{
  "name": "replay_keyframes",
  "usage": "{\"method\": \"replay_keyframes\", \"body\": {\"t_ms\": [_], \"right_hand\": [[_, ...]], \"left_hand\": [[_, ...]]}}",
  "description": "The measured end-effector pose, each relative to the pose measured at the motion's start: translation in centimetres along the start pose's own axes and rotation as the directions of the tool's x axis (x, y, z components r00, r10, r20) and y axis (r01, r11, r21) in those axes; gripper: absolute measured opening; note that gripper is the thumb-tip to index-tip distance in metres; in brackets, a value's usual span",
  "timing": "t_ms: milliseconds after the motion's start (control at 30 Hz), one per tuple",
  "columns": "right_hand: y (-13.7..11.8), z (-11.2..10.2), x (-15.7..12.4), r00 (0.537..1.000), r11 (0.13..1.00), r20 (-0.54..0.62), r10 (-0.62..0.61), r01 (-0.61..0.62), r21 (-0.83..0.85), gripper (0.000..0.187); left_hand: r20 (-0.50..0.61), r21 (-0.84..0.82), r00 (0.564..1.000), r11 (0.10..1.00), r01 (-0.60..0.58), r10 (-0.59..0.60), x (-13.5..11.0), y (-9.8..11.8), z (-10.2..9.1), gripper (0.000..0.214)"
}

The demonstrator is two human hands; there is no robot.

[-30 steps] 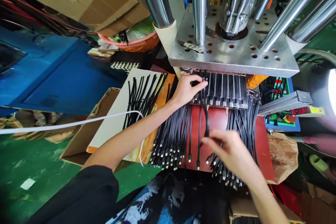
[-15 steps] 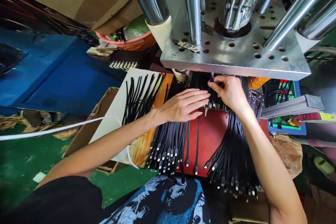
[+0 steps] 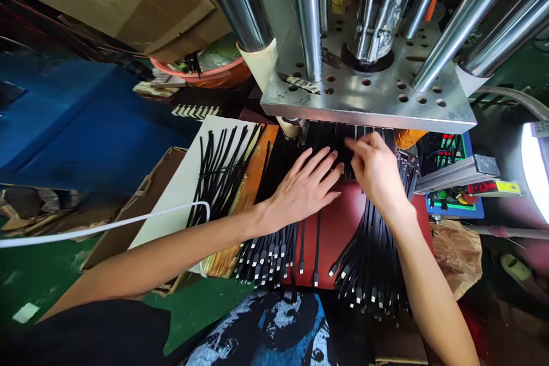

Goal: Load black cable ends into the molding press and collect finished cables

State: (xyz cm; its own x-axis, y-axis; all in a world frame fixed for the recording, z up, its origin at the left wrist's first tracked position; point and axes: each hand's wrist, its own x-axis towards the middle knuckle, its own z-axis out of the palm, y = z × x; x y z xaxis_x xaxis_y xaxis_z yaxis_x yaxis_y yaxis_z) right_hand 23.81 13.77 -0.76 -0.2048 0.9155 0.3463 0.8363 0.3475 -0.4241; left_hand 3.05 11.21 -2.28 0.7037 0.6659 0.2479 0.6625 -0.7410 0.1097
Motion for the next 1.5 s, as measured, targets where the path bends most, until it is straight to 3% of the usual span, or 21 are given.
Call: {"method": "replay_keyframes", "body": {"t_ms": [100, 200, 467, 600, 700, 800, 867, 933, 967, 1033, 1100, 1167, 1200, 1233, 1300, 1367, 1400, 1433, 1500], "right_hand": [[-0.6, -0.3, -1.1, 0.989, 0.954, 0.137, -0.047, 0.085, -0.289, 0.050], [-0.5, 0.6, 0.7, 0.991, 0.899, 0.131, 0.009, 0.049, -0.435, 0.055], [1.6, 3.1, 7.3, 0.994, 0.927, 0.103, 0.043, -0.001, -0.375, 0.048], [2.5, 3.1, 9.7, 0.996, 0.958, 0.076, 0.047, -0.024, -0.284, 0.048], [0.7, 1.8, 7.4, 0.995, 0.957, 0.074, 0.062, -0.038, -0.289, 0.045], [-3.8, 1.2, -1.2, 0.990, 0.935, 0.002, 0.142, -0.133, -0.327, 0.035], [-7.5, 2.0, -8.5, 0.965, 0.932, 0.121, 0.233, -0.185, -0.312, 0.025], [-10.7, 3.3, -14.6, 0.887, 0.923, 0.340, 0.313, -0.200, -0.328, 0.021], [-11.9, 3.9, -16.6, 0.834, 0.912, 0.418, 0.359, -0.218, -0.347, 0.016], [-13.3, 4.2, -18.7, 0.754, 0.908, 0.519, 0.403, -0.259, -0.329, 0.011], [-13.4, 3.0, -18.9, 0.727, 0.940, 0.599, 0.335, -0.302, -0.159, 0.012], [-12.6, 0.8, -18.6, 0.697, 0.936, 0.696, 0.173, -0.337, 0.105, 0.013], [-12.0, -0.3, -18.6, 0.676, 0.912, 0.727, 0.118, -0.363, 0.190, 0.013], [-11.2, -1.2, -18.8, 0.666, 0.897, 0.733, 0.138, -0.398, 0.194, 0.015], [-9.3, -2.3, -19.5, 0.685, 0.885, 0.619, 0.385, -0.463, -0.037, 0.021], [-7.5, -2.4, -20.3, 0.708, 0.796, 0.369, 0.602, -0.500, -0.340, 0.028], [-6.7, -2.2, -20.7, 0.719, 0.758, 0.287, 0.633, -0.501, -0.417, 0.029], [-6.1, -2.1, -21.0, 0.732, 0.753, 0.255, 0.631, -0.500, -0.427, 0.028], [-5.7, -2.1, -21.4, 0.763, 0.802, 0.253, 0.594, -0.541, -0.253, 0.028]], "left_hand": [[0.037, 0.003, 0.999, 1.000, 0.030, -0.030, 1.1, -0.1, -0.5, 0.062], [0.053, -0.007, 0.994, 0.995, 0.096, -0.096, 3.5, -1.5, -0.9, 0.062], [0.035, -0.004, 0.986, 0.986, 0.166, -0.166, 9.1, -4.8, -0.2, 0.044], [0.088, -0.022, 0.975, 0.978, 0.206, -0.203, 11.4, -6.4, 0.5, 0.041], [0.025, -0.129, 0.985, 0.977, 0.172, -0.170, 9.9, -6.3, -0.2, 0.039], [-0.155, -0.332, 0.980, 0.941, 0.064, -0.121, 3.4, -3.4, -2.2, 0.034], [-0.144, -0.524, 0.957, 0.840, 0.143, -0.252, -2.5, -0.6, -3.8, 0.027], [0.105, -0.712, 0.926, 0.622, 0.325, -0.363, -8.0, 2.1, -4.9, 0.029], [0.273, -0.763, 0.890, 0.481, 0.431, -0.364, -10.3, 3.2, -5.1, 0.030], [0.556, -0.751, 0.770, 0.207, 0.627, -0.314, -13.5, 4.9, -4.9, 0.039], [0.713, -0.695, 0.665, -0.092, 0.714, -0.224, -14.9, 6.4, -3.8, 0.056], [0.740, -0.658, 0.647, -0.397, 0.640, -0.184, -15.1, 7.6, -2.2, 0.071], [0.728, -0.649, 0.657, -0.505, 0.568, -0.197, -14.8, 8.1, -1.5, 0.071], [0.712, -0.649, 0.666, -0.571, 0.502, -0.223, -14.5, 8.5, -0.9, 0.064], [0.684, -0.674, 0.685, -0.576, 0.462, -0.251, -13.7, 9.0, 0.0, 0.049], [0.670, -0.703, 0.714, -0.485, 0.521, -0.205, -13.0, 9.1, 0.5, 0.044], [0.669, -0.713, 0.723, -0.429, 0.555, -0.175, -12.7, 9.1, 0.7, 0.046], [0.672, -0.717, 0.725, -0.375, 0.588, -0.149, -12.4, 9.1, 0.9, 0.049], [0.689, -0.707, 0.716, -0.327, 0.627, -0.117, -11.6, 9.1, 1.3, 0.055]]}}
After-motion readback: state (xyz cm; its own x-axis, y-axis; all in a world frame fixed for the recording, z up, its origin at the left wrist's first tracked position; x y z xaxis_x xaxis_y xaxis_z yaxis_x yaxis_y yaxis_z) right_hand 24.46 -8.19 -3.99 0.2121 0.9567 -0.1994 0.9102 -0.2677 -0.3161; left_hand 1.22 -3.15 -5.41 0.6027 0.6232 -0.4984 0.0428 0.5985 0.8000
